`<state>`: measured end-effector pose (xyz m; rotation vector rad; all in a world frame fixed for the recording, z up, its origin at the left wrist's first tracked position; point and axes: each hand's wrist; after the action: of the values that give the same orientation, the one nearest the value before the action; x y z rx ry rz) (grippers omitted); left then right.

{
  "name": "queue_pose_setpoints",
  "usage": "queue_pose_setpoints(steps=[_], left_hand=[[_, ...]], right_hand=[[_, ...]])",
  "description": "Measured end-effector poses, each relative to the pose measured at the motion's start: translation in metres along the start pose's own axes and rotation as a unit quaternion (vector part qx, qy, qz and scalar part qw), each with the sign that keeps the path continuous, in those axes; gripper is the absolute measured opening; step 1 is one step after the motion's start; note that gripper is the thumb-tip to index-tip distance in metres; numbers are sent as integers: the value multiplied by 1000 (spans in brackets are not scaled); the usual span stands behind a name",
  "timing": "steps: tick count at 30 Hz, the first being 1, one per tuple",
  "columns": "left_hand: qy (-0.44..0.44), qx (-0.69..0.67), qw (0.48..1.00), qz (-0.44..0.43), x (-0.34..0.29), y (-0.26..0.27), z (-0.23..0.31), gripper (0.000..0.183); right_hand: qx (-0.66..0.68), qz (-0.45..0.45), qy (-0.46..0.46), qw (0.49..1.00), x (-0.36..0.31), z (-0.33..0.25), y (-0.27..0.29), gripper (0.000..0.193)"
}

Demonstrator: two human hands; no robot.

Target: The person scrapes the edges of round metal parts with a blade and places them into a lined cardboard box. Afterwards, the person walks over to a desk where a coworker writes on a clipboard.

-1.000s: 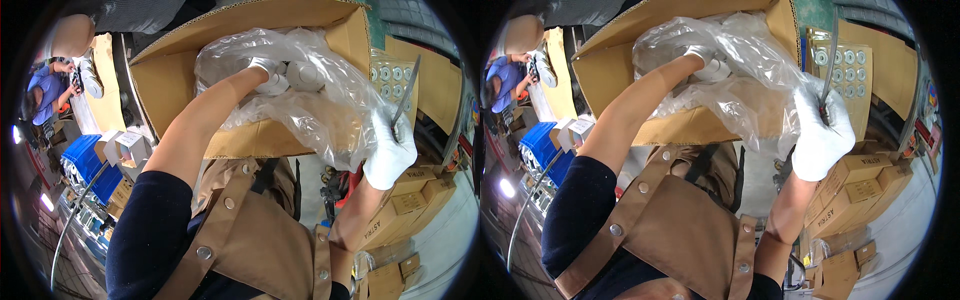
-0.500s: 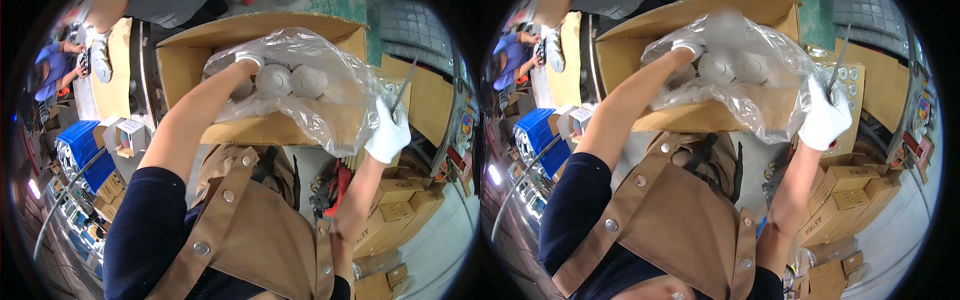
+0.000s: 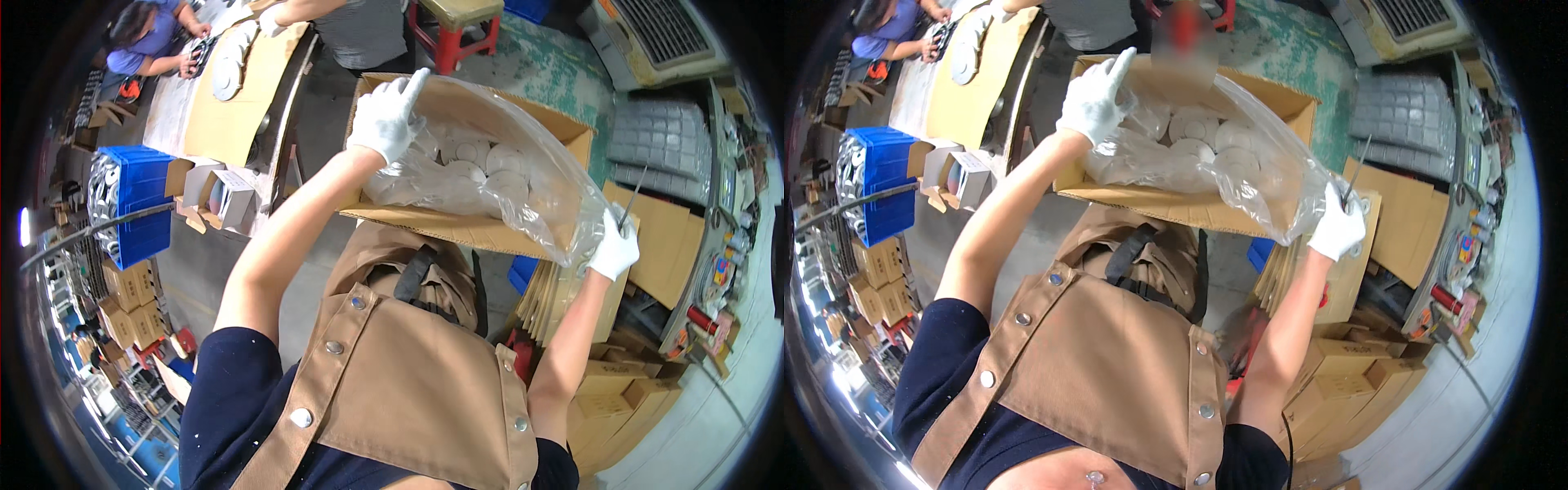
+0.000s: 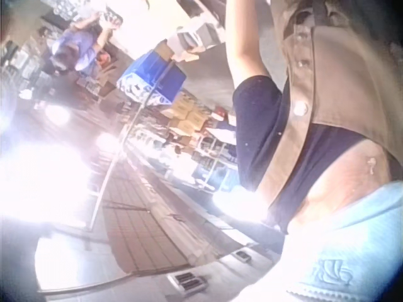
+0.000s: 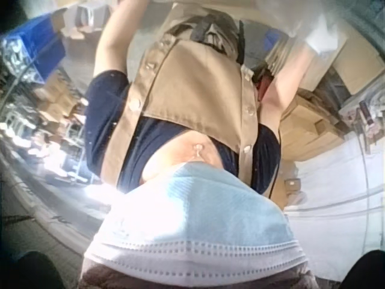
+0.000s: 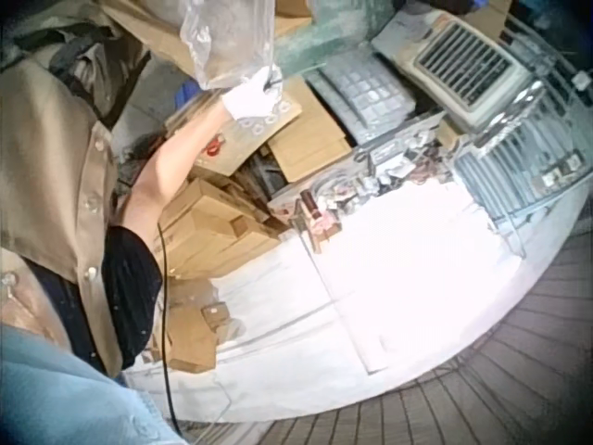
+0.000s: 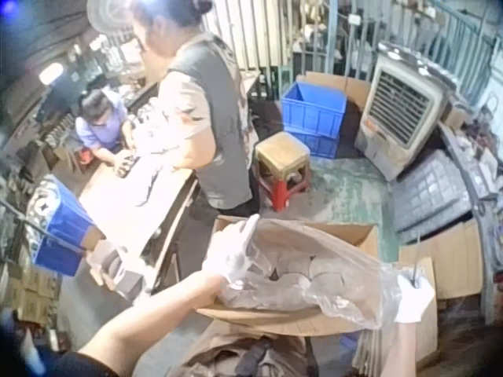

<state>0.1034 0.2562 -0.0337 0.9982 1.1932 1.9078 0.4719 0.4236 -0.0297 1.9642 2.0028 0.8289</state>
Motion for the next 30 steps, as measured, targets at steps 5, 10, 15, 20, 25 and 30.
queue_pose_setpoints(steps=[5, 10, 15, 20, 25, 30], left_hand=[[46, -81, 995, 20, -41, 45, 8, 57], [73, -234, 969, 30, -112, 50, -2, 50], [22, -294, 953, 76, -117, 94, -76, 50], [70, -282, 957, 22, -125, 122, -171, 41], [163, -256, 940, -154, -179, 124, -270, 37], [235, -214, 921, -225, -241, 147, -342, 33]], right_hand=[[-72, 122, 125, 982, -12, -37, 8, 33], [-82, 133, 183, 971, -75, -91, -18, 26], [-56, -17, 303, 951, -142, -184, -113, 19], [74, -192, 262, 943, -205, -250, -218, 19], [-10, -337, 400, 852, -274, -295, -297, 23], [-31, -482, 379, 789, -322, -335, -347, 20]])
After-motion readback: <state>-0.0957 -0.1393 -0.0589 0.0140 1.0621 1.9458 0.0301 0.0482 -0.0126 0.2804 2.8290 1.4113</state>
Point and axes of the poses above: each hand's wrist, its own x-axis towards the middle knuckle, its own y-axis out of the back of the hand, z = x × y, and after that the axes turned 8 degrees about y, right-handed
